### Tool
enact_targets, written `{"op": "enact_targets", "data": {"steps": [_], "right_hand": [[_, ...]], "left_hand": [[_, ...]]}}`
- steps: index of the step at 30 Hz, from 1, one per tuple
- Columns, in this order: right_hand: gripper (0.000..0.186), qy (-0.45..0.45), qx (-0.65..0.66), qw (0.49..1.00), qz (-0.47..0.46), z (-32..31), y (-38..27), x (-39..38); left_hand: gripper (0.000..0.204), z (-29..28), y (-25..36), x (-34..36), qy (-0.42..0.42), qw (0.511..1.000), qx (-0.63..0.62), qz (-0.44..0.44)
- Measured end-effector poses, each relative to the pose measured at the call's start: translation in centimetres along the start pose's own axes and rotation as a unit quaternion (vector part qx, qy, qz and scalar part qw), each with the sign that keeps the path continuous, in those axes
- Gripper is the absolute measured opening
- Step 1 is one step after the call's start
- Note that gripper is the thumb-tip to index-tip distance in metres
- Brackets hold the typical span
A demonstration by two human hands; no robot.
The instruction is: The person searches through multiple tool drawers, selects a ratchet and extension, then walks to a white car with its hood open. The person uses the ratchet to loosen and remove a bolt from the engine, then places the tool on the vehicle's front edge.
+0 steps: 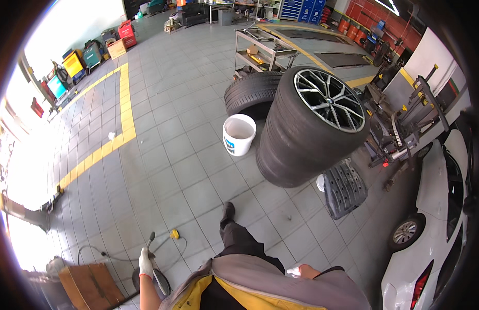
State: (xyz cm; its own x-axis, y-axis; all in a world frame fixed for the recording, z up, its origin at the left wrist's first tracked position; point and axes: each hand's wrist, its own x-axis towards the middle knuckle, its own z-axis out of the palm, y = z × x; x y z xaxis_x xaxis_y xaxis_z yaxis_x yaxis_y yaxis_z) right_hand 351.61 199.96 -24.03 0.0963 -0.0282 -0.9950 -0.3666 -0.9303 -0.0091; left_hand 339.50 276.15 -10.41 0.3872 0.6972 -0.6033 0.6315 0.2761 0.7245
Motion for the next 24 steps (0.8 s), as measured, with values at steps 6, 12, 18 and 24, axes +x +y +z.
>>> {"op": "enact_targets", "data": {"steps": [6,12,18,24], "right_hand": [[0.045,0.181,-0.027,0.981,-0.059,-27.5,-27.6,-2.2],[0.051,0.306,0.091,0.855,-0.408,-58.1,-68.6,-13.3],[0.042,0.34,0.153,0.772,-0.515,-73.0,-90.7,-13.8],[0.04,0.197,-0.219,0.929,-0.224,-76.9,-90.4,1.9]], "left_hand": [[0.068,10.5,10.9,8.4,-0.054,0.981,0.156,-0.1],[0.062,15.7,24.9,21.1,-0.124,0.955,0.235,-0.134],[0.056,23.2,43.1,43.7,-0.142,0.949,0.274,-0.067],[0.05,34.7,72.2,63.7,-0.145,0.946,0.268,0.107]]}}
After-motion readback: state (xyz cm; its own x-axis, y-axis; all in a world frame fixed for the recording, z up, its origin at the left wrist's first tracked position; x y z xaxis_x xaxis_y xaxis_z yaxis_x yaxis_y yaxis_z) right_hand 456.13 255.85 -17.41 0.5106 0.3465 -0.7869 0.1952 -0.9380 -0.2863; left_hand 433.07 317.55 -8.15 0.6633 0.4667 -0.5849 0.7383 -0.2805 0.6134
